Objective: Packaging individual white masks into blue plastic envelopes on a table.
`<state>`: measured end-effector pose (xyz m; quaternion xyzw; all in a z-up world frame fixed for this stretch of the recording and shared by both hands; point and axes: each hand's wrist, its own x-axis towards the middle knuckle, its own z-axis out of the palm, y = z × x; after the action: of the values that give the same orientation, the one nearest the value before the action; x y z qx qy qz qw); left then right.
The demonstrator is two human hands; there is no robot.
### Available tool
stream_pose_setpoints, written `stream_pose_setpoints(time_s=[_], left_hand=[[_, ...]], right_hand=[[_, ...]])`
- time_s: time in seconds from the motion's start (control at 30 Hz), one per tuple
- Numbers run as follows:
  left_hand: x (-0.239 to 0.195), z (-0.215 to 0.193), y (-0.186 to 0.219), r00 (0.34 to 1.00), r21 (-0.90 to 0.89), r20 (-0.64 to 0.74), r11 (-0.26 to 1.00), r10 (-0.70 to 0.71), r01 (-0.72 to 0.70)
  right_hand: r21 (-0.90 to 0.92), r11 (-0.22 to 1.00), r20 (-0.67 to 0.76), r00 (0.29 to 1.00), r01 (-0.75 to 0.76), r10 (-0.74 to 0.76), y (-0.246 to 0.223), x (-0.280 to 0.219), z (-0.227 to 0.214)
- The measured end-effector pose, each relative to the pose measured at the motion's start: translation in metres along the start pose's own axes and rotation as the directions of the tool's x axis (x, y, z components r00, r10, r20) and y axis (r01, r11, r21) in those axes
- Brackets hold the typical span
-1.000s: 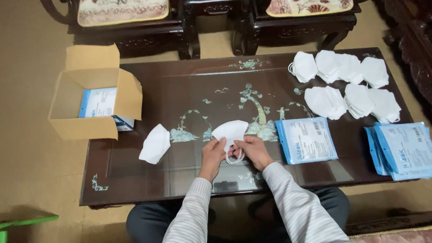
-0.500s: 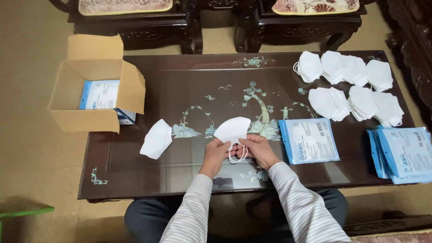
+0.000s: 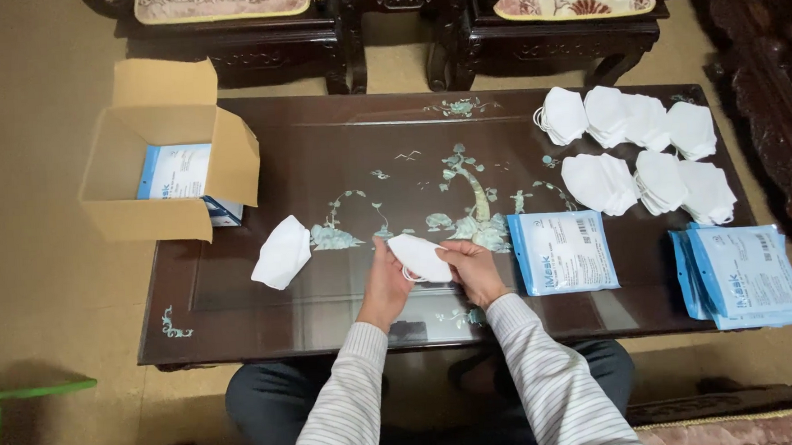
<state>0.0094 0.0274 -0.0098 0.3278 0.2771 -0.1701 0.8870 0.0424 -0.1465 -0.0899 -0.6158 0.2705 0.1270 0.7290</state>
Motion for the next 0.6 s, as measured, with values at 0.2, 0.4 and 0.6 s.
stream_pose_setpoints(time_s=[0.2, 0.4, 0.6], left_hand=[[0.007, 0.011, -0.022, 0.987, 0.202, -0.151, 0.979, 0.055, -0.024], [0.003, 0.015, -0.013, 0.981, 0.313, -0.190, 0.949, 0.032, 0.030], [0.007, 0.013, -0.020, 0.980, 0.416, -0.187, 0.909, 0.065, 0.020]], right_hand=[[-0.170, 0.979, -0.052, 0.991, 0.115, -0.126, 0.007, -0.004, -0.003], [-0.844, 0.191, 0.072, 0.457, 0.502, -0.886, -0.050, -0.044, -0.083], [-0.945, 0.032, 0.146, 0.506, 0.326, -0.850, -0.034, -0.036, -0.133]])
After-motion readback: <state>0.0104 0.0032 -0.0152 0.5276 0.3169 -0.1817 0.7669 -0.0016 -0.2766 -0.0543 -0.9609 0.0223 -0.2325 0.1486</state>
